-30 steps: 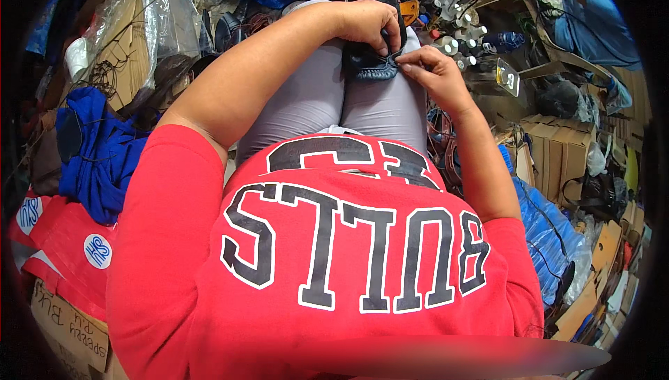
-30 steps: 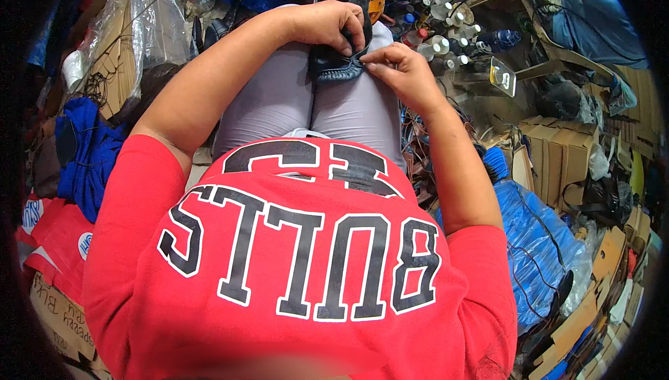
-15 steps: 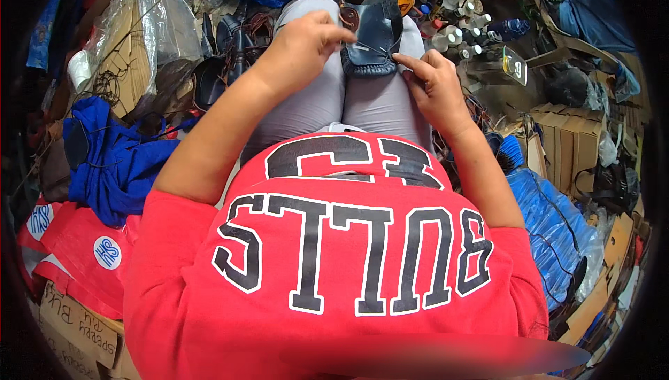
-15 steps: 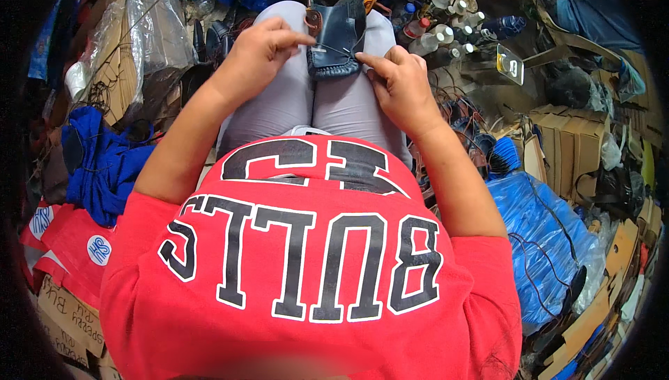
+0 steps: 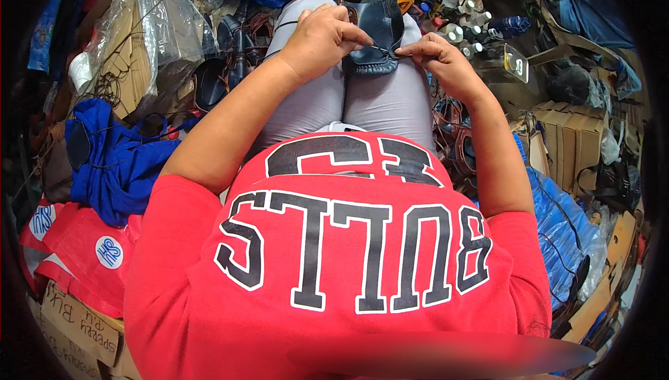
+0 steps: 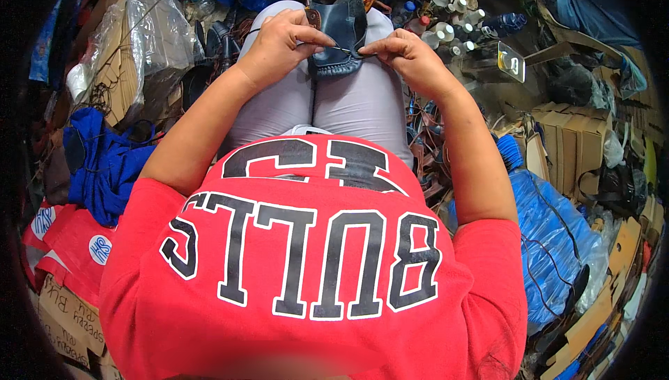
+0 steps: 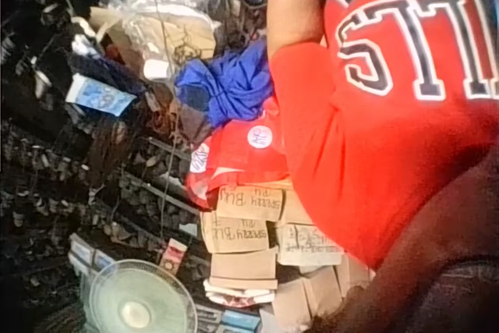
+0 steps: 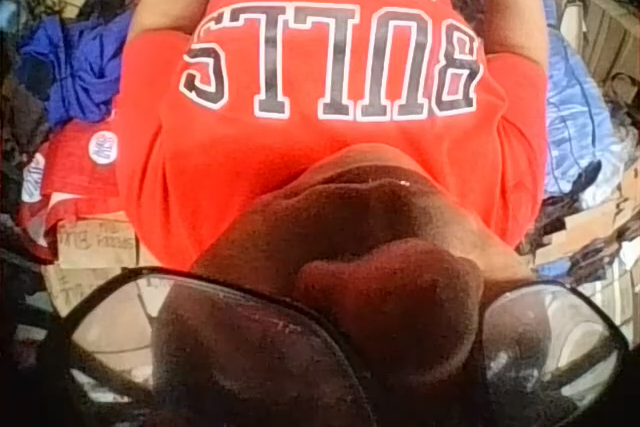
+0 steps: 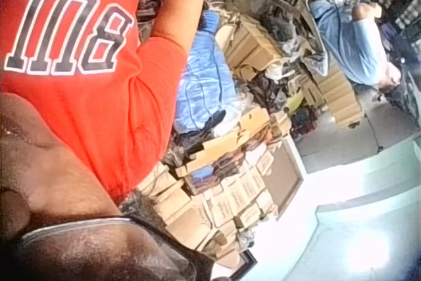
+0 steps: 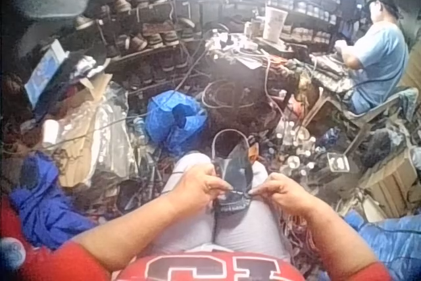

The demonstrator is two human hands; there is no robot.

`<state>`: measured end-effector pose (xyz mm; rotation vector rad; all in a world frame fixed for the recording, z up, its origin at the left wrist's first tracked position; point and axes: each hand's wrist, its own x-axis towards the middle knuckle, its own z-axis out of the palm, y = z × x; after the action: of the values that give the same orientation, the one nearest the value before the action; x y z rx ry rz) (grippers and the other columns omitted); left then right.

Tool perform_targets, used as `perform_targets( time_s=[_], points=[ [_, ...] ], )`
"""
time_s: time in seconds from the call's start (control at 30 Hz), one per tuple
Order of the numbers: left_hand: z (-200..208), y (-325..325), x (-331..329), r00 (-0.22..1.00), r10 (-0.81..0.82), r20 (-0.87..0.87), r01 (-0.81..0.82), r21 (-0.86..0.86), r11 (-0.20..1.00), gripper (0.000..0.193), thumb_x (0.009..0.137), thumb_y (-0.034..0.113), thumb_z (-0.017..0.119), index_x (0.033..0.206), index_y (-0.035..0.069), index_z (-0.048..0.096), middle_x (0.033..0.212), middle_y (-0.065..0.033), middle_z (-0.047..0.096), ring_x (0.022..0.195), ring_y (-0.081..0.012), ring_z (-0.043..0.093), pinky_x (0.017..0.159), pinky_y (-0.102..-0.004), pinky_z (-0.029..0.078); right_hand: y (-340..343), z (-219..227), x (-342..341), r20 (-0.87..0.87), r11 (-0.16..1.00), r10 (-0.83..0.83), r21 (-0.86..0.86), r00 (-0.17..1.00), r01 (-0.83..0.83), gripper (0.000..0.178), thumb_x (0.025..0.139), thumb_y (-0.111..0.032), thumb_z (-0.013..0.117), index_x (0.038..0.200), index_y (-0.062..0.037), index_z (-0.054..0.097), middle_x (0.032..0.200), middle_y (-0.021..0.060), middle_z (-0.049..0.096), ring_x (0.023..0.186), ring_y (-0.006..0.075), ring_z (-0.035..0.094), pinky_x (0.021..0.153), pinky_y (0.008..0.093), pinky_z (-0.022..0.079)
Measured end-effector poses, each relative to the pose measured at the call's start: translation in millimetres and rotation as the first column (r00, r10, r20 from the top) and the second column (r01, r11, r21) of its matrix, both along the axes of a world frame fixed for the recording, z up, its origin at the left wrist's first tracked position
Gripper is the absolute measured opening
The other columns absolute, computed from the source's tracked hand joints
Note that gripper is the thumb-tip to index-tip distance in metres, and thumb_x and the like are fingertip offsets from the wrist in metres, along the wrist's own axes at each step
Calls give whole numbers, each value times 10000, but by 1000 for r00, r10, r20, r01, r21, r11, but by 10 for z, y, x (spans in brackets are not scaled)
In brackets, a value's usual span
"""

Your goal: The recorder is hand-stitching the leather upper of a shoe using a needle and thread.

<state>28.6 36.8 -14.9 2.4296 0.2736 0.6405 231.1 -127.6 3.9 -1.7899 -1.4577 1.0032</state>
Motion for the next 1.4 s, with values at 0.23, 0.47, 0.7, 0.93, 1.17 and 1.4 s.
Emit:
perform_targets(
  time_s=[0.23, 0.47, 0.7, 0.93, 1.17, 1.4],
  points=[
    [16, 11, -9, 992, 3, -126, -8, -41, 999, 138, 754, 150, 691, 844, 244, 739, 763, 25, 538, 845, -180, 512, 787, -354, 339, 20, -45, 14, -24, 998, -11, 63, 1000, 12, 516, 645, 124, 436, 1017, -111, 705, 786, 24, 481, 778, 145, 485, 762, 240, 414],
    [40, -15, -7, 997, 10, -70, -9, 12, 1000, 163, 722, 92, 712, 840, 201, 739, 725, -9, 546, 775, -199, 528, 730, -348, 358, 20, -7, 26, -11, 1000, -6, 20, 1000, 6, 509, 653, 122, 459, 1025, -122, 707, 785, 21, 485, 781, 141, 487, 764, 240, 413],
    [31, -32, -11, 996, 8, -84, -5, 32, 999, 168, 735, 110, 704, 859, 219, 739, 725, 3, 541, 788, -190, 527, 761, -348, 337, 14, -30, 40, -52, 1000, -11, 2, 999, 11, 494, 665, 110, 468, 1027, -125, 709, 783, 15, 484, 779, 135, 477, 754, 234, 402],
    [6, -9, 71, 995, -35, -92, 37, 25, 999, 179, 727, 99, 700, 850, 223, 735, 712, -2, 533, 772, -190, 534, 761, -351, 352, 26, -25, 50, -145, 1000, -9, -22, 989, 6, 462, 690, 92, 482, 1032, -118, 711, 763, -1, 479, 775, 121, 465, 749, 218, 390],
    [46, 183, 252, 971, -218, -97, 226, 85, 970, 175, 688, 58, 709, 824, 168, 721, 706, -46, 532, 760, -224, 537, 663, -339, 436, 70, 8, 41, -95, 998, 3, -59, 995, -8, 466, 697, 91, 483, 1036, -132, 712, 774, 2, 488, 783, 119, 477, 757, 220, 397],
    [-17, 182, 128, 966, -252, -61, 248, -63, 967, 228, 696, 30, 705, 873, 171, 733, 685, -49, 506, 719, -222, 504, 661, -330, 420, 30, 6, 33, -76, 999, -3, -49, 997, -1, 472, 707, 87, 485, 1053, -145, 707, 785, 10, 488, 781, 124, 479, 759, 222, 399]
  ],
)
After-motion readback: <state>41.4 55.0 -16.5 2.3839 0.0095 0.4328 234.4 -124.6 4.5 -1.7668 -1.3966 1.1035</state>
